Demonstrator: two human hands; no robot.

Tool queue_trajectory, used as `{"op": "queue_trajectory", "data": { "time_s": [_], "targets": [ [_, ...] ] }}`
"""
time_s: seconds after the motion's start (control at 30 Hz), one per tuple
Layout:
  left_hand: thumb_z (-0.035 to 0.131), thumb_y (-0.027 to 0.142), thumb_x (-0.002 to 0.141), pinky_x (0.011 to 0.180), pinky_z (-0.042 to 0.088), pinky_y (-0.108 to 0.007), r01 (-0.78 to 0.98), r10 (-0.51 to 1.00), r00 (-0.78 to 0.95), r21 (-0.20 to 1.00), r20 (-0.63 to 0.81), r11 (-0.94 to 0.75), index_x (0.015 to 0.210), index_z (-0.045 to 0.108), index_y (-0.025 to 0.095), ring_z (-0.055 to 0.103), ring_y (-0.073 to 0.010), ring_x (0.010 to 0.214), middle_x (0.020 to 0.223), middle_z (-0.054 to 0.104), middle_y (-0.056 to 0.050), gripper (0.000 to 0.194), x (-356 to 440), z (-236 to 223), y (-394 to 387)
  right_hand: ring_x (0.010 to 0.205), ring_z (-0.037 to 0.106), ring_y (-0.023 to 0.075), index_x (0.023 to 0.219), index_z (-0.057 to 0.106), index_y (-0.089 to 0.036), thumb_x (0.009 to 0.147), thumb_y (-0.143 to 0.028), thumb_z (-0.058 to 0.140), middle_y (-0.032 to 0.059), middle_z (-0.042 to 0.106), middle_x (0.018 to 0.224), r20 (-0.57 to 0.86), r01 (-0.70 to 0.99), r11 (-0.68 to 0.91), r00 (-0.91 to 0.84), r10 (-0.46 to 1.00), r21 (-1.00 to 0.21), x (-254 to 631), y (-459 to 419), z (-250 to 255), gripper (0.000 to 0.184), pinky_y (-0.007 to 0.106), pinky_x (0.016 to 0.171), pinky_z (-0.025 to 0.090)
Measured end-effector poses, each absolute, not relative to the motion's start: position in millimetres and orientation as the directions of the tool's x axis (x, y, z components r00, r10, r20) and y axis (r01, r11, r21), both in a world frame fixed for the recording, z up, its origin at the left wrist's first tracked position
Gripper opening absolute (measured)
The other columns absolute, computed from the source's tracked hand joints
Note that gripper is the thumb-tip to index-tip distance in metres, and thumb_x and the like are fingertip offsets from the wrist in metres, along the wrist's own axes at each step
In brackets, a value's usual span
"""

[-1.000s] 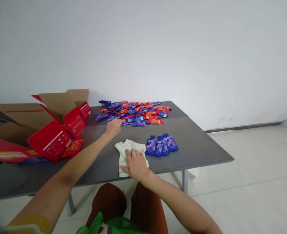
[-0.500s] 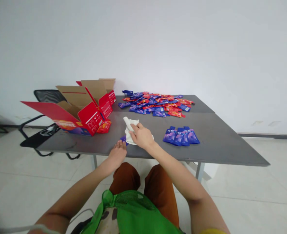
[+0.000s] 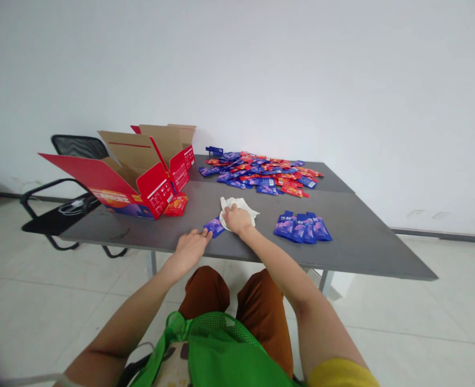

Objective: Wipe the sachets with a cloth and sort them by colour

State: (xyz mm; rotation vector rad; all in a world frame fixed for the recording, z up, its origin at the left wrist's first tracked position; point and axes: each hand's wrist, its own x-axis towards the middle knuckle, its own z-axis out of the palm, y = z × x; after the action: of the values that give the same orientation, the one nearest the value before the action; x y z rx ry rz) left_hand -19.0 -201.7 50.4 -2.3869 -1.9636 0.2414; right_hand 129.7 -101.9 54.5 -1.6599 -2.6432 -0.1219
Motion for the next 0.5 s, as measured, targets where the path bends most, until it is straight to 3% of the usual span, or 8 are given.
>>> {"op": "queue_trajectory", "data": {
  "time_s": [0.1,0.2,0.43,0.5],
  "targets": [
    [0.028,0.006,0.088,0.076,0.046,-0.039,0.973,0.983,0.174,-0.142,-0.057,-0.181,0.131,0.050,0.009,0.049,-0.0282,0.108,0.137,0.047,-0.017,0.048,-13,46,-206,0.099,0.058,0.0250,0.141,0.033,-0.027,0.097,-0.045,0.019,0.0144,0.045,0.128,0.056,0.777,0.624,-0.629,0.776,0.081,124,-125,51,0.050,0.037,0.082,0.045],
    [0.030,0.005,0.086,0.078,0.045,-0.040,0.978,0.987,0.150,-0.140,-0.056,-0.157,0.125,0.055,0.005,0.050,-0.0296,0.110,0.138,0.045,-0.020,0.046,-5,43,-209,0.097,0.059,0.0233,0.142,0.030,-0.027,0.097,-0.042,0.020,0.0142,0.045,0.127,0.057,0.707,0.702,-0.707,0.705,0.089,120,-144,45,0.049,0.034,0.080,0.046],
    [0.028,0.003,0.085,0.078,0.045,-0.041,0.989,0.989,0.084,-0.115,-0.123,-0.098,0.136,0.044,0.008,0.052,-0.0302,0.110,0.140,0.043,-0.019,0.054,1,48,-203,0.092,0.062,0.0262,0.139,0.035,-0.026,0.096,-0.045,0.021,0.0151,0.053,0.120,0.094,0.906,0.423,-0.424,0.901,0.027,125,-122,50,0.049,0.037,0.074,0.047],
    [0.030,0.003,0.084,0.078,0.046,-0.041,0.988,0.987,0.096,-0.110,-0.128,-0.110,0.134,0.047,0.009,0.054,-0.0296,0.106,0.137,0.046,-0.019,0.053,-2,50,-202,0.092,0.062,0.0272,0.136,0.041,-0.022,0.096,-0.042,0.024,0.0163,0.057,0.114,0.081,0.899,0.436,-0.437,0.896,0.023,127,-122,51,0.049,0.037,0.074,0.047]
  ]
}}
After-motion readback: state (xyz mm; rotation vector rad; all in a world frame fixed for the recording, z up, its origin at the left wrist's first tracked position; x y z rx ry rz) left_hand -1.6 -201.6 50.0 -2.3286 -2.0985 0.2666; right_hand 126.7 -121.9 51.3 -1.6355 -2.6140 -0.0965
